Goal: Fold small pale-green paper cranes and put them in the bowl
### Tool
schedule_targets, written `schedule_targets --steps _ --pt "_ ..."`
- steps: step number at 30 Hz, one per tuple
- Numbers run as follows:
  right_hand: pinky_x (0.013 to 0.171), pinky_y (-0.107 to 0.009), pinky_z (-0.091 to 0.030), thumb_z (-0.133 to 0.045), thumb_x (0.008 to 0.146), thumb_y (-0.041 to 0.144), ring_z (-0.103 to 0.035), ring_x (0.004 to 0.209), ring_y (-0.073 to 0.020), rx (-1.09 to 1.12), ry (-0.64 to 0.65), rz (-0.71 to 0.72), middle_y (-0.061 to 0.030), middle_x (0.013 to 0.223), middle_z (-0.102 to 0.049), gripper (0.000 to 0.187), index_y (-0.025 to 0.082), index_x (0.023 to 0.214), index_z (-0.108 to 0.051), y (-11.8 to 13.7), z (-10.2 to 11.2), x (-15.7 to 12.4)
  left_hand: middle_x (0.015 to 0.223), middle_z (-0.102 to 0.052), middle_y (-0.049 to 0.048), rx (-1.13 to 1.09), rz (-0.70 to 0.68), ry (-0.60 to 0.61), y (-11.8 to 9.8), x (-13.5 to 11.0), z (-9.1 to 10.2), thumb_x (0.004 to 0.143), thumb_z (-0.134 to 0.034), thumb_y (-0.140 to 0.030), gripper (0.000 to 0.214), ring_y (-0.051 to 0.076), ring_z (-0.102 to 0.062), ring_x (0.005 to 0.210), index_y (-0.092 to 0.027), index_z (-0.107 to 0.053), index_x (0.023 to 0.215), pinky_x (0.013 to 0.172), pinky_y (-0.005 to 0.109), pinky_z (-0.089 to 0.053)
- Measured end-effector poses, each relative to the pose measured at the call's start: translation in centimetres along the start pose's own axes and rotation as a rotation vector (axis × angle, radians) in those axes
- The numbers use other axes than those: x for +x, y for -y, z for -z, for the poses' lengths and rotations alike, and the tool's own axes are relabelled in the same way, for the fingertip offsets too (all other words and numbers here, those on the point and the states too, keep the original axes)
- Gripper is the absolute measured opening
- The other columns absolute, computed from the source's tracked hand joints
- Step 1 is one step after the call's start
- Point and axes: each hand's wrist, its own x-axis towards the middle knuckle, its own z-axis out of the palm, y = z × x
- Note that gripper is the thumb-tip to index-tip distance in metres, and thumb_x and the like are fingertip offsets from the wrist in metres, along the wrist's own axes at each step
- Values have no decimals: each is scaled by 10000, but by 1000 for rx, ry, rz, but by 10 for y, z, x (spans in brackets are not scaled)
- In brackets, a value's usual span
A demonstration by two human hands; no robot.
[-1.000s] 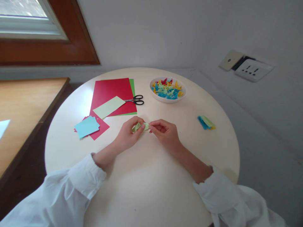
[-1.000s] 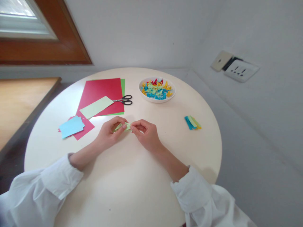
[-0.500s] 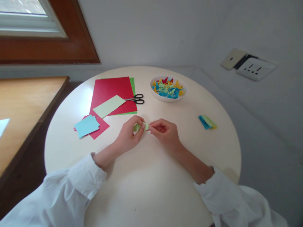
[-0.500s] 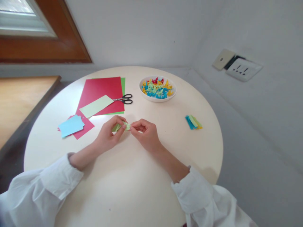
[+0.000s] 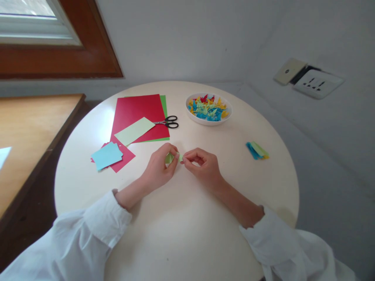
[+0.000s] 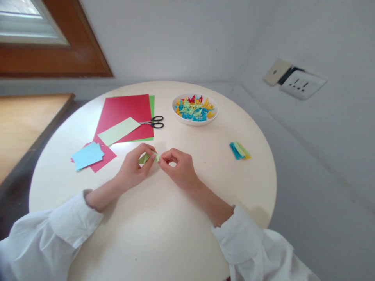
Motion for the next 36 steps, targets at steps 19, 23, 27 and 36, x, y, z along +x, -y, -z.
schedule_targets --steps 19,23,27,36 --pt "628 -244 -491 -553 739 199 -610 636 -122 -210 24 102 -12 699 -650 53 179 716 -595 -8 4 2 810 -657 19 241 -159 11 7 2 2 760 -478 -121 84 161 -594 777 -199 -497 735 751 297 -438" --pt "632 -248 -500 -554 754 212 -623 636 -127 -177 35 85 -11 679 -654 63 182 713 -591 -9 3 2 785 -659 11 229 -157 1 6 3 2 761 -469 -117 94 150 -593 749 -197 -498 723 750 292 -437" --pt "597 -240 -483 -558 747 209 -612 609 -124 -215 34 90 -10 649 -640 74 178 684 -582 -6 4 2 737 -643 8 246 -145 8 6 3 2 755 -465 -119 89 151 -582 719 -194 -493 715 742 297 -428" --pt "594 -246 -471 -552 729 203 -598 593 -123 -235 37 60 -10 628 -636 76 176 664 -581 -5 4 2 711 -637 10 202 -54 57 5 4 3 730 -462 -156 65 157 -581 684 -190 -484 679 741 311 -420"
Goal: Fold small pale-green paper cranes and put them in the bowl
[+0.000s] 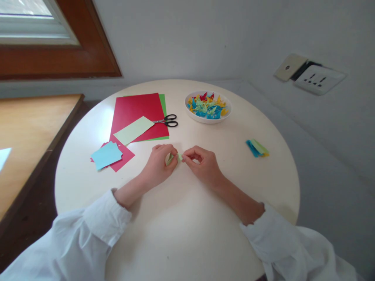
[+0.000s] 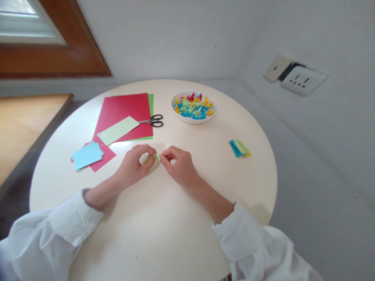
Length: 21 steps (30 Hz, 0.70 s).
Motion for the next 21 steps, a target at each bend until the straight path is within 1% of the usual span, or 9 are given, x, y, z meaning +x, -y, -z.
schedule_targets --steps 4,7,13,21 --pt "578 -239 -471 -576 705 216 -584 575 -117 63 3 -56 -4 615 -635 73 174 644 -581 0 0 1 721 -649 18 -98 95 34 -4 2 2 713 -470 -197 70 165 -594 685 -191 -485 646 671 287 -432" --pt "574 -237 -464 -582 682 213 -567 565 -111 98 8 -84 4 602 -620 75 172 619 -572 0 1 3 713 -651 18 -140 127 49 -6 2 3 705 -471 -216 78 166 -596 680 -191 -486 633 637 273 -434" --pt "573 -233 -450 -582 658 199 -553 563 -105 119 21 -104 11 595 -609 62 169 604 -570 -2 1 4 735 -665 16 -203 180 68 -3 2 2 698 -495 -228 81 164 -604 704 -191 -489 626 654 268 -445" --pt "561 -228 -431 -584 660 199 -535 557 -99 96 27 -106 14 598 -611 56 171 613 -578 -2 4 5 768 -668 14 -255 245 82 -2 1 1 704 -516 -230 80 161 -602 725 -189 -503 636 645 255 -441"
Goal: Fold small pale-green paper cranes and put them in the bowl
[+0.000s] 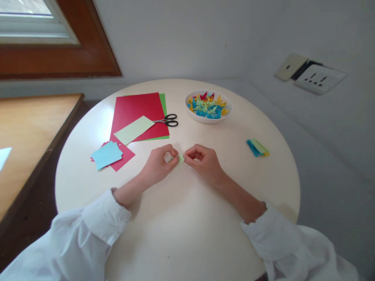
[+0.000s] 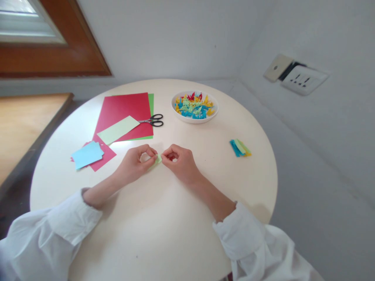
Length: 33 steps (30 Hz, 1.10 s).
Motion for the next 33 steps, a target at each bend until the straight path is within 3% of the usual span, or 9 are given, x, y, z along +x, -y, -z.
schedule_targets --steps 15,27,33 --pt "532 -232 -422 -596 646 220 -527 540 -101 14 -6 -25 10 582 -608 72 168 599 -578 0 0 1 760 -670 20 3 16 30 -1 0 0 721 -511 -246 108 143 -586 644 -181 -508 636 550 236 -421" --pt "580 -248 -491 -625 658 228 -601 557 -109 214 -9 -93 21 614 -598 90 171 681 -559 -3 1 3 750 -662 7 11 11 -11 3 1 0 694 -511 -189 63 153 -595 709 -186 -500 632 631 249 -439" --pt "612 -265 -506 -633 688 298 -601 592 -111 206 -94 -65 -4 699 -621 143 178 733 -570 -5 5 7 749 -661 3 24 4 -54 4 2 0 685 -503 -185 63 157 -602 734 -188 -503 621 670 254 -454"
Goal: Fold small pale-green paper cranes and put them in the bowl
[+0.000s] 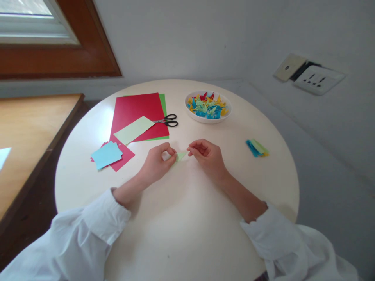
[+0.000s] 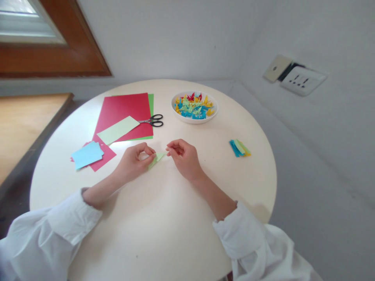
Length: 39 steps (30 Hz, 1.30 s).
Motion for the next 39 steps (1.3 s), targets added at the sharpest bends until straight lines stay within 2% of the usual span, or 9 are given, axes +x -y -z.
schedule_targets --steps 6,13,20,29,39 --pt "627 -265 -469 -633 695 279 -601 661 -126 -112 60 27 -1 702 -630 224 189 893 -580 -3 -5 -4 724 -655 2 -16 -18 -26 -2 0 -1 692 -506 -197 65 155 -597 712 -188 -511 628 688 272 -468" --pt "613 -250 -450 -584 714 227 -575 626 -112 -119 70 64 24 657 -597 148 196 856 -554 -1 -7 -5 733 -624 5 -31 -45 0 -1 0 -1 686 -532 -182 12 150 -594 722 -183 -525 694 706 274 -476" --pt "637 -254 -468 -581 720 238 -573 641 -110 -97 80 84 27 671 -580 141 206 848 -533 0 -7 -6 813 -663 30 -49 -52 58 2 1 -3 718 -557 -234 133 165 -614 776 -175 -591 832 742 289 -486" --pt "623 -254 -474 -584 711 247 -572 639 -111 -65 74 82 20 692 -578 145 208 841 -532 3 -10 -8 696 -677 -2 -75 -14 131 -4 3 -1 732 -565 -261 122 136 -596 652 -169 -630 684 626 229 -467" --pt "664 -276 -464 -597 706 212 -590 675 -120 -109 51 118 8 726 -613 140 199 840 -558 4 -10 -9 689 -667 -7 -74 -31 157 -6 1 0 761 -536 -270 158 124 -574 620 -165 -613 671 600 223 -442"
